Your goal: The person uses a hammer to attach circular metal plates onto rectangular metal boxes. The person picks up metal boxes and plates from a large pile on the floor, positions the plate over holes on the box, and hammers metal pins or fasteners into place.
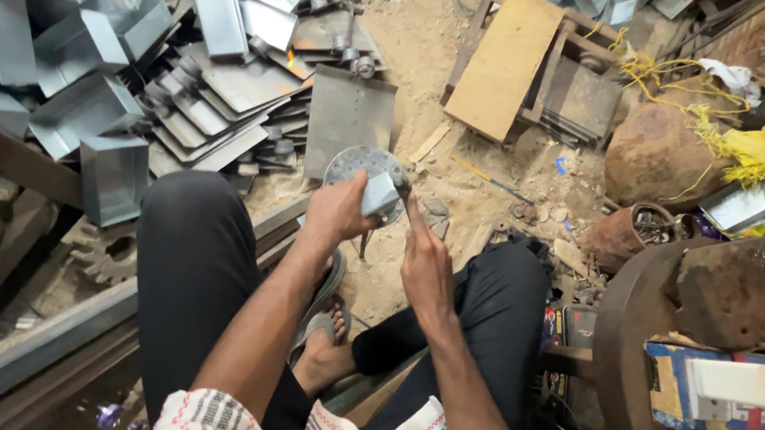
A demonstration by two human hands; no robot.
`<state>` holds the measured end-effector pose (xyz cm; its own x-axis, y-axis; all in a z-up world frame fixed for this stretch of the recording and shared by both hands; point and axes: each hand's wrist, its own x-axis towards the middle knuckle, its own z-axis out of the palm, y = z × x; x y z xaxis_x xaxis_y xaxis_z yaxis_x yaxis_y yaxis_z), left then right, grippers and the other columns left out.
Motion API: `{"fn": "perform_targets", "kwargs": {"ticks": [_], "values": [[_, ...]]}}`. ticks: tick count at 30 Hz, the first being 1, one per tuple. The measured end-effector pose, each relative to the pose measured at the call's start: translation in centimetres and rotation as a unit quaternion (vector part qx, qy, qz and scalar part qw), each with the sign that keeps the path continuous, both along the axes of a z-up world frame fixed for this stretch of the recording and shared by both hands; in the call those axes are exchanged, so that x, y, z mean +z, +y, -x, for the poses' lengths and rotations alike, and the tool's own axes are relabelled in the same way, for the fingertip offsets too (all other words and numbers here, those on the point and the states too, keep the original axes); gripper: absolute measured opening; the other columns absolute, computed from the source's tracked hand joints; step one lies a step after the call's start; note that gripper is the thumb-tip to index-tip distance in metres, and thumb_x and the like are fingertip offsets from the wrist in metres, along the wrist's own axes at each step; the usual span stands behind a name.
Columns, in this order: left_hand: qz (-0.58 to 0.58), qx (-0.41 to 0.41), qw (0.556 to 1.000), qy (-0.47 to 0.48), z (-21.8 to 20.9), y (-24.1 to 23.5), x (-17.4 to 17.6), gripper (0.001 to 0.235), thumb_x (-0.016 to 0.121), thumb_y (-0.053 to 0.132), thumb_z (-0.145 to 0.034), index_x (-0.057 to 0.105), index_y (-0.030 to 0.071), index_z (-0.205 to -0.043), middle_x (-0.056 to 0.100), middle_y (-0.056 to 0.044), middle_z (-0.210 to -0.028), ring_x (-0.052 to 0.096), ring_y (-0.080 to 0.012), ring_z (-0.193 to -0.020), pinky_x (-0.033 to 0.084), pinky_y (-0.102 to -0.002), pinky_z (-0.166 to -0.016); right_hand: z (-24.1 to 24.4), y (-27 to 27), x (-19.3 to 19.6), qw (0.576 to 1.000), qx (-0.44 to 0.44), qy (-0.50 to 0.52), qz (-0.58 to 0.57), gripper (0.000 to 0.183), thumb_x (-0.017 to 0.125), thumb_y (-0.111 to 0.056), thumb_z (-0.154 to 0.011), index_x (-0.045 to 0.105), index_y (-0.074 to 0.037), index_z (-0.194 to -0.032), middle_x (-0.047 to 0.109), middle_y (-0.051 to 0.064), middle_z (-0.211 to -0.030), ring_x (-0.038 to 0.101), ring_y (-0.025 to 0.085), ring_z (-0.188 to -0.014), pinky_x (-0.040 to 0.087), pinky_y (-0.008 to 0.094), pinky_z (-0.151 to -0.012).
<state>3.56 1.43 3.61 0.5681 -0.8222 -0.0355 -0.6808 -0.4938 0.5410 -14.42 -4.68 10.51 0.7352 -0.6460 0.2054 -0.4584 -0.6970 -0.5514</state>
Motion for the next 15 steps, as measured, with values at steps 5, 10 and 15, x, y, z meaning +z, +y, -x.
{"fn": "perform_targets", "kwargs": {"ticks": [5,10,15], "values": [[-0.030,0.015,0.999,-0.002,0.1,-0.2,-0.1,0.065,0.083,0.041,-0.071,0.051,0.008,-0.116,0.073,-0.021,-0.096,0.070,-0.0432,-0.090,0.057,-0.055,-0.077,0.9,-0.4,1.2,0.990,-0.036,-0.138,-0.005,0.055,0.048,-0.009,-0.106,0.036,-0.013,-0.160,0.072,0.025,-0.094,0.072,0.037,-0.073,0.053,0.047,-0.062],[-0.004,0.028,1.000,-0.013,0.6,-0.9,-0.8,0.060,0.086,0.043,-0.070,0.057,0.007,-0.109,0.073,-0.022,-0.093,0.071,-0.0430,-0.089,0.058,-0.054,-0.076,1.4,0.9,0.8,0.981,-0.066,-0.181,0.035,0.053,0.047,-0.013,-0.110,0.033,-0.012,-0.162,0.069,0.027,-0.101,0.066,0.038,-0.070,0.050,0.047,-0.060],[-0.030,0.042,0.999,0.005,0.6,-1.3,-0.1,0.062,0.088,0.037,-0.067,0.057,0.007,-0.112,0.071,-0.023,-0.093,0.071,-0.0438,-0.086,0.059,-0.053,-0.074,0.0,0.2,1.5,0.990,-0.056,0.113,-0.058,0.060,0.048,-0.017,-0.108,0.035,-0.017,-0.167,0.066,0.030,-0.073,0.061,0.036,-0.059,0.047,0.051,-0.063]]}}
